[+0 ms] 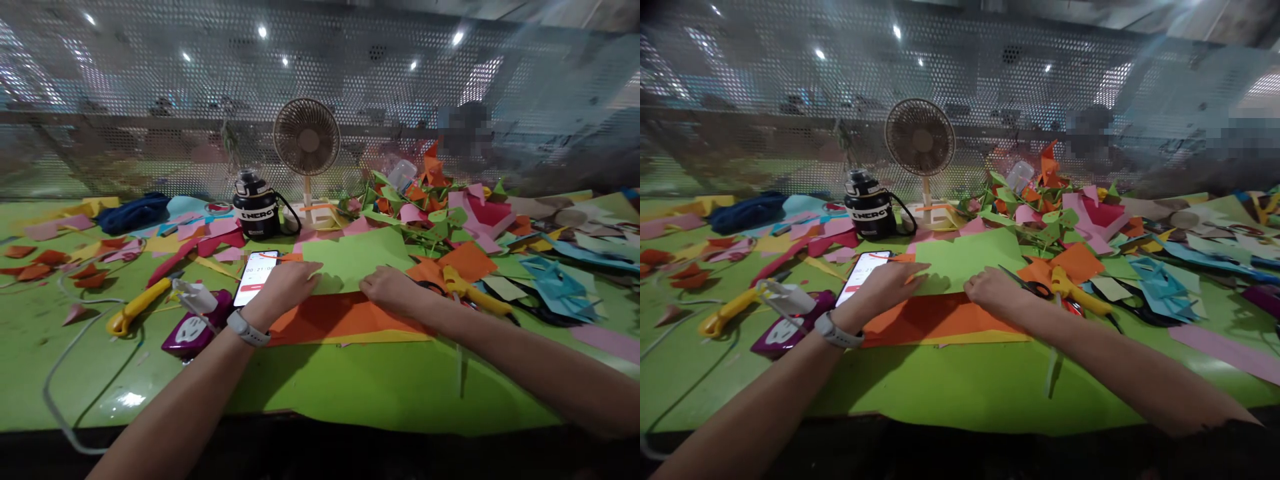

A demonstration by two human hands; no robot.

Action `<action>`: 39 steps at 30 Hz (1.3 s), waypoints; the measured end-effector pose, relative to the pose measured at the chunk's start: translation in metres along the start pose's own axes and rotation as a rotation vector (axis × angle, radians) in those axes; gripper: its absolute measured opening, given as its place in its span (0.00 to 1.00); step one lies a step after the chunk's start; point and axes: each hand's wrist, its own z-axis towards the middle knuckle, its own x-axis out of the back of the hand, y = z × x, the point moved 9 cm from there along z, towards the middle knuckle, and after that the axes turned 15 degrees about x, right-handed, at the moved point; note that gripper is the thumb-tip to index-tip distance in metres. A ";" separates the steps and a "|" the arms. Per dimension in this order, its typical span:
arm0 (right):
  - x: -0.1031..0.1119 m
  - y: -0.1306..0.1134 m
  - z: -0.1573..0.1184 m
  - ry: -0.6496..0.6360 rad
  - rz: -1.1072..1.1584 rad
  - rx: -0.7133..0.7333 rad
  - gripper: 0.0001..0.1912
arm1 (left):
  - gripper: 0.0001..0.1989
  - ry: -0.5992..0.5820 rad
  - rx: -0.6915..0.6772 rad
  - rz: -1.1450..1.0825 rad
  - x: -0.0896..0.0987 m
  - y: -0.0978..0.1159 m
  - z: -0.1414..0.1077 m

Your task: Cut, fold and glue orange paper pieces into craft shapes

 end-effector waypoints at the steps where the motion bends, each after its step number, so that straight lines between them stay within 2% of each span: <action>1: 0.001 0.010 -0.002 0.009 0.031 -0.092 0.13 | 0.18 0.102 0.021 -0.093 0.013 -0.001 0.000; 4: 0.013 0.047 -0.020 0.128 0.129 -0.416 0.14 | 0.20 0.419 0.044 -0.348 0.048 -0.008 -0.006; 6: 0.021 0.062 -0.032 0.221 0.163 -0.545 0.17 | 0.21 0.530 0.033 -0.394 0.059 -0.011 -0.009; 8: 0.026 0.067 -0.038 0.273 0.182 -0.582 0.19 | 0.21 0.566 0.018 -0.369 0.060 -0.012 -0.009; 13: 0.031 0.062 -0.034 0.363 0.220 -0.541 0.15 | 0.23 0.575 0.041 -0.290 0.058 -0.015 -0.006; 15: 0.034 0.065 -0.035 0.409 0.200 -0.570 0.15 | 0.20 0.541 0.069 -0.251 0.055 -0.015 -0.005; 16: 0.036 0.066 -0.035 0.422 0.186 -0.590 0.15 | 0.19 0.487 0.076 -0.226 0.049 -0.014 -0.003; 18: 0.036 0.069 -0.034 0.403 0.180 -0.615 0.17 | 0.20 0.244 0.049 -0.161 0.025 -0.005 0.000; 21: 0.031 0.066 -0.028 0.310 0.232 -0.589 0.17 | 0.31 -0.285 -0.093 -0.015 -0.034 0.015 -0.014; 22: 0.029 0.065 -0.027 0.285 0.254 -0.581 0.17 | 0.35 -0.402 -0.136 0.031 -0.048 0.020 -0.023; 24: 0.028 0.061 -0.027 0.260 0.295 -0.573 0.17 | 0.39 -0.497 -0.164 0.092 -0.064 0.024 -0.034; 28: 0.023 0.050 -0.026 0.260 0.352 -0.532 0.16 | 0.40 -0.497 -0.141 0.145 -0.072 0.022 -0.035; 31: 0.028 0.038 -0.027 0.392 0.286 -0.459 0.16 | 0.41 -0.443 -0.111 0.187 -0.069 0.017 -0.028; 34: 0.037 0.016 -0.031 0.520 0.178 -0.277 0.21 | 0.38 -0.309 -0.092 0.204 -0.060 0.011 -0.020; 36: 0.037 -0.002 -0.034 0.502 0.183 -0.113 0.18 | 0.32 -0.219 -0.106 0.191 -0.054 0.010 -0.016; 39: 0.027 -0.024 -0.044 0.383 0.293 0.083 0.17 | 0.24 -0.144 -0.132 0.189 -0.047 0.010 -0.013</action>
